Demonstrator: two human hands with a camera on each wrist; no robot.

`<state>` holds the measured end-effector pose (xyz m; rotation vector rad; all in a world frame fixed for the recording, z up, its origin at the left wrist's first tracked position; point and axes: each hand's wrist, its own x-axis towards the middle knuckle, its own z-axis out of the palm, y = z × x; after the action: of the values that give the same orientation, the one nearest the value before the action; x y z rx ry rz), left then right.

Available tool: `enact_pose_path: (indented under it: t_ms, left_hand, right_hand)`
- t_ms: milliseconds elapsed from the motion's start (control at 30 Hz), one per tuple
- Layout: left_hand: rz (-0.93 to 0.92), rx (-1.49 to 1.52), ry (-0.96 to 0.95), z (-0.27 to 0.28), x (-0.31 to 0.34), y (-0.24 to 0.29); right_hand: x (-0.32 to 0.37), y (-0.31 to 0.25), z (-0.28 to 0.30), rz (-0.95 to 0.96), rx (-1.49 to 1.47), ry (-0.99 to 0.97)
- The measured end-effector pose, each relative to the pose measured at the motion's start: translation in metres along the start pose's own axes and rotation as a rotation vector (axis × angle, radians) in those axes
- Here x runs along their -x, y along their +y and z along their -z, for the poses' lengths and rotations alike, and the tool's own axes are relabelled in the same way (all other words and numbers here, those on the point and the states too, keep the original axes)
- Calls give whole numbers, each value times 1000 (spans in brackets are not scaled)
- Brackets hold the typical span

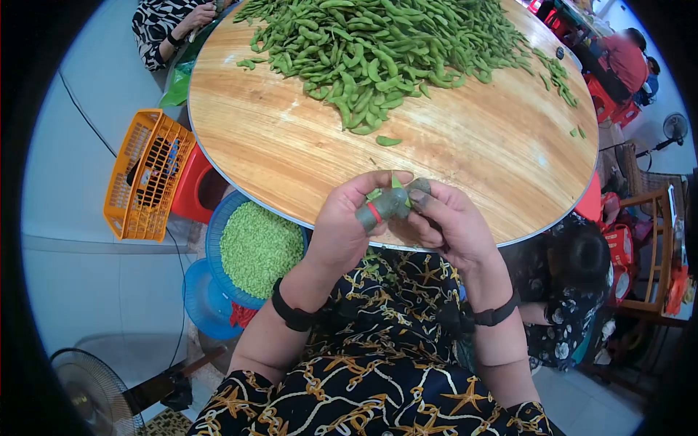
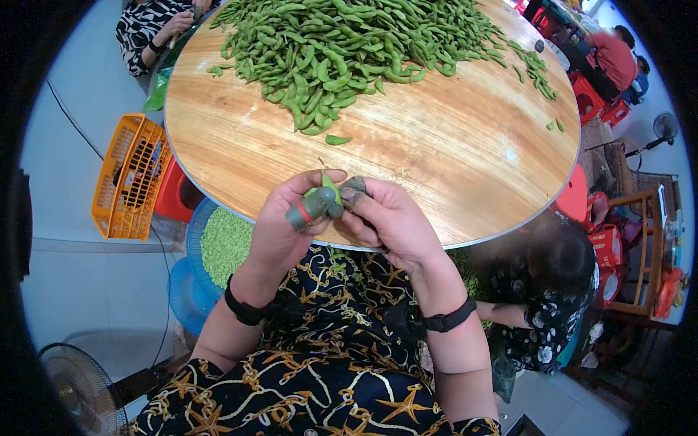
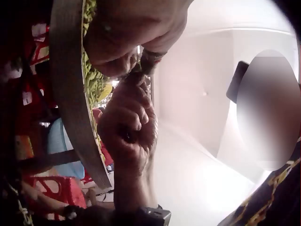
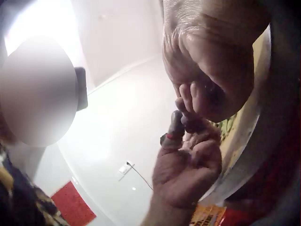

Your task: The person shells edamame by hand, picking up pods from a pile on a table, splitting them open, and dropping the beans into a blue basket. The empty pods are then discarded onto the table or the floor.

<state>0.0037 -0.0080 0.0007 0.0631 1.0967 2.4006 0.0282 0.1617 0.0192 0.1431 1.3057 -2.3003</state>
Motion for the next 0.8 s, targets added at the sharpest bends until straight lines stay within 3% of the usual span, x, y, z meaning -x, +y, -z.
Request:
enact_pose_path:
  t_ms: [67, 167, 233, 367, 567, 633, 700, 733, 800]
  left_hand:
    - [88, 116, -55, 1, -1, -1]
    - [-49, 119, -189, 3, 1, -7]
    - [-81, 26, 9, -3, 3, -6]
    - [-26, -103, 86, -7, 3, -4]
    - [-202, -307, 163, -13, 3, -17]
    - [-85, -277, 70, -10, 6, -14]
    - [-74, -250, -94, -4, 4, -9]
    - [-158, -229, -185, 1, 2, -11]
    - [-127, -140, -212, 4, 2, -11]
  right_hand:
    - [1, 3, 2, -2, -6, -37]
    - [8, 8, -3, 36, 71, -50]
    - [13, 9, -6, 80, 150, -27]
    - [17, 10, -4, 118, 188, -78]
    - [15, 11, -4, 70, 125, -26]
    - [18, 13, -4, 54, 71, 25]
    - [19, 16, 0, -39, -191, -141]
    - [19, 17, 0, -82, -250, -177]
    - [20, 22, -2, -85, -259, -144]
